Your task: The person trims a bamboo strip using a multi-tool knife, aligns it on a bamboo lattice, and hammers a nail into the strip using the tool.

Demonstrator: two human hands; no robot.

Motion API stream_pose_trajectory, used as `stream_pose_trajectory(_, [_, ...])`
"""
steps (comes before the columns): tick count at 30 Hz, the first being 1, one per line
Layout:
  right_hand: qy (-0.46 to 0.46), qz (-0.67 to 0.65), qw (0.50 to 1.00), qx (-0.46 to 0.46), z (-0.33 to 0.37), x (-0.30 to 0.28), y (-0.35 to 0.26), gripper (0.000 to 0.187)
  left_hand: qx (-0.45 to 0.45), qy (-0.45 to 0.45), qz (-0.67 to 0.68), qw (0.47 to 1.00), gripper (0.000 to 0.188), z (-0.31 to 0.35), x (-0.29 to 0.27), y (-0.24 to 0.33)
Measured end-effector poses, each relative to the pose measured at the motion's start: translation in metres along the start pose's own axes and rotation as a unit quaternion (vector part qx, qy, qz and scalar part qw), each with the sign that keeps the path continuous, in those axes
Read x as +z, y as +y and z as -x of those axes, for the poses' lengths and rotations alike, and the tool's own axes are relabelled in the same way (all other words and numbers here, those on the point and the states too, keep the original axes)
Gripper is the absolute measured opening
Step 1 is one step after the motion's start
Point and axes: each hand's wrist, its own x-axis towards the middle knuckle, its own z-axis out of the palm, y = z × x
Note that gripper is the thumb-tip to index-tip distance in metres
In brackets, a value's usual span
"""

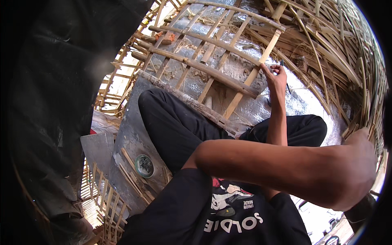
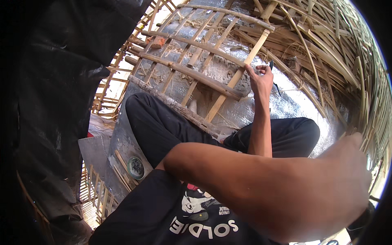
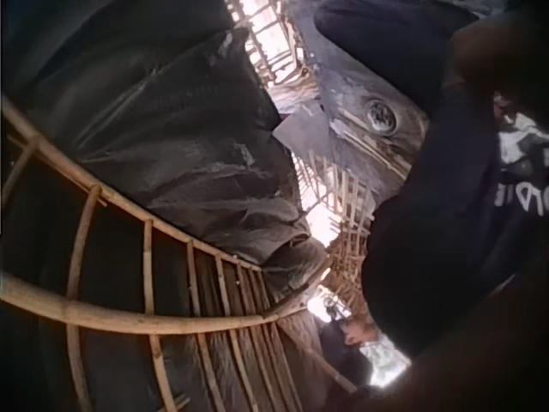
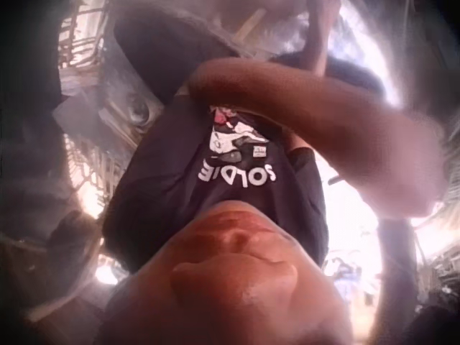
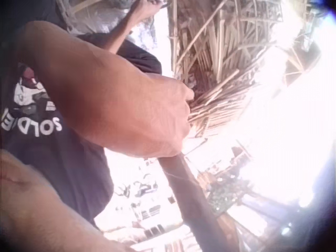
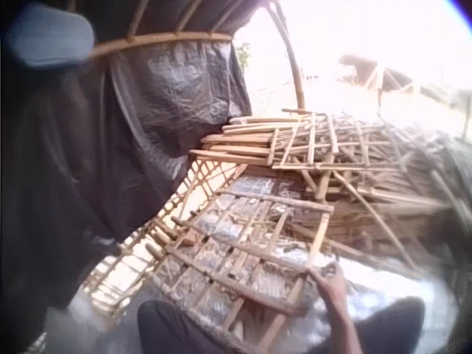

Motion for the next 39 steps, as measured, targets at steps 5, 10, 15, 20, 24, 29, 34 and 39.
stream_pose_trajectory(5, [0.028, 0.011, 1.000, 0.004, -0.009, -0.014, 0.013, 0.062, 0.043, 0.007, 0.037, 0.998, 0.028, -0.013, 0.010, 0.019])
stream_pose_trajectory(10, [0.033, 0.020, 0.999, 0.002, -0.012, -0.005, 0.003, 0.060, 0.056, 0.002, 0.045, 0.997, 0.026, -0.013, 0.011, 0.020])
stream_pose_trajectory(15, [0.030, 0.006, 1.000, 0.006, -0.003, -0.006, -0.001, 0.057, 0.067, -0.001, 0.056, 0.996, 0.024, -0.016, 0.017, 0.026])
stream_pose_trajectory(20, [0.043, -0.014, 0.999, -0.022, -0.008, 0.000, 0.000, 0.056, 0.087, -0.002, 0.058, 0.995, 0.023, -0.016, 0.016, 0.025])
stream_pose_trajectory(24, [0.040, 0.011, 0.999, -0.013, 0.001, -0.001, -0.001, 0.056, 0.092, -0.002, 0.072, 0.993, 0.022, -0.018, 0.020, 0.031])
stream_pose_trajectory(29, [0.054, 0.013, 0.998, -0.016, -0.010, -0.014, 0.004, 0.058, 0.116, -0.006, 0.084, 0.990, 0.021, -0.029, 0.025, 0.033])
stream_pose_trajectory(34, [0.057, 0.027, 0.997, -0.039, 0.002, 0.007, 0.001, 0.059, 0.121, -0.007, 0.098, 0.988, 0.021, -0.025, 0.032, 0.041])
stream_pose_trajectory(39, [0.053, 0.004, 0.998, -0.012, -0.004, -0.011, 0.002, 0.057, 0.130, -0.014, 0.106, 0.986, 0.021, -0.037, 0.045, 0.047])
